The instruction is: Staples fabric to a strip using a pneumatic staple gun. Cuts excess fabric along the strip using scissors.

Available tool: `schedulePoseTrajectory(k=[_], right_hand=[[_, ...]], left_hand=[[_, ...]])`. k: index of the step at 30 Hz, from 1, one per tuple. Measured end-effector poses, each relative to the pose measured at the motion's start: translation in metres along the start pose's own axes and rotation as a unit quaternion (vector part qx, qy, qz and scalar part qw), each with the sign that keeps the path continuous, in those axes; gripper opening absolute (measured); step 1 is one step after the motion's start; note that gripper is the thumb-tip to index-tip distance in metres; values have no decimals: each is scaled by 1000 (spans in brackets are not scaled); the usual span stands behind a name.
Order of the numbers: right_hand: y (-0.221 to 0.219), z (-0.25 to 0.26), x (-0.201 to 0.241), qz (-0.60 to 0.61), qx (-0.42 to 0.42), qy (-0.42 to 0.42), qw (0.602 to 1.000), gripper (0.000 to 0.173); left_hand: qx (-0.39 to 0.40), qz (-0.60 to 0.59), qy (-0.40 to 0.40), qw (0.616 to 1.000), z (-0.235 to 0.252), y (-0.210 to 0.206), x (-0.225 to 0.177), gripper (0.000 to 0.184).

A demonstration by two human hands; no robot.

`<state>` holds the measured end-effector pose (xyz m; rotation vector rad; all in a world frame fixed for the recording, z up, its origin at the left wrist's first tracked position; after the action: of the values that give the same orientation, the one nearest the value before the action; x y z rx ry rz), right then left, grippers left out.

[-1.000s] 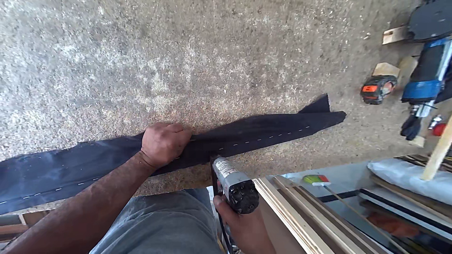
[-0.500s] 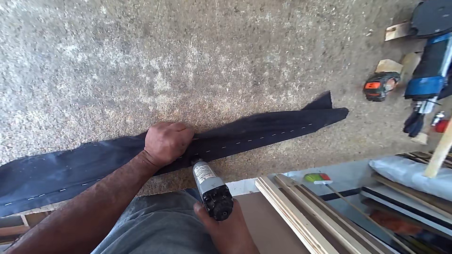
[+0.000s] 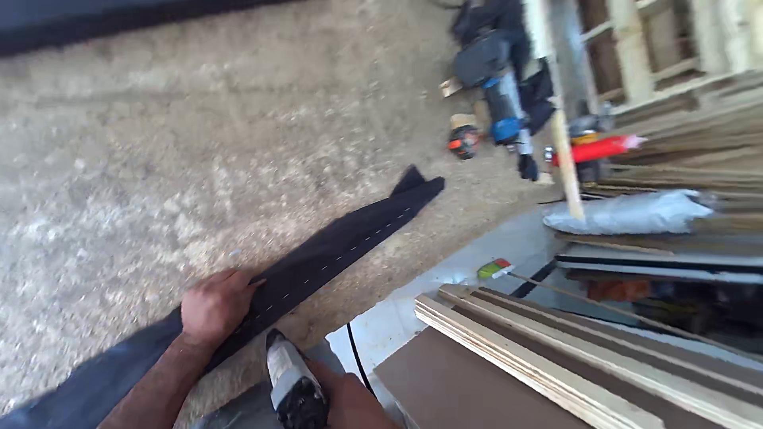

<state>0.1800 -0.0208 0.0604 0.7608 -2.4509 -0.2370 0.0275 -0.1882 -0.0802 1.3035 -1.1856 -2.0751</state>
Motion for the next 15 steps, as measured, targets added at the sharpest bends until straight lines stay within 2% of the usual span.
schedulePoseTrajectory(k=[2, 4, 6, 9, 10, 12, 14, 15], right_hand=[[10, -15, -22, -4, -33, -37, 999, 68], [26, -24, -50, -9, -75, -87, 993, 74], [48, -31, -81, -28, -135, -140, 980, 78], [99, -34, -118, -61, -224, -173, 957, 77], [121, -33, -128, -70, -252, -172, 950, 76], [169, -28, -139, -88, -299, -163, 936, 77], [221, -14, -148, -102, -330, -158, 925, 76], [246, -2, -154, -111, -342, -157, 920, 76]], left_hand=[[78, 0, 57, 995, 10, 9, -1, 25], [129, -10, 118, 985, 21, 23, 3, 27], [83, 5, 143, 986, 27, 42, 8, 27], [9, 17, 133, 991, 26, 75, 4, 37], [31, 12, 130, 991, 22, 84, -9, 42], [143, 9, 102, 984, 9, 86, -43, 51], [258, 19, 99, 961, -8, 64, -70, 61], [277, 34, 111, 954, -17, 50, -78, 65]])
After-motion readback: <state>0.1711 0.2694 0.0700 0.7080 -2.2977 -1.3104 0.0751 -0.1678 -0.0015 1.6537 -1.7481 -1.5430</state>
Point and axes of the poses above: each hand's wrist, its own z-axis towards the middle knuckle, its own y-axis out of the back of the hand, x = y × z, the point moved 3 cm from there along z, towards the middle knuckle, and after that the axes turned 4 degrees about -x, right-handed, at the moved point
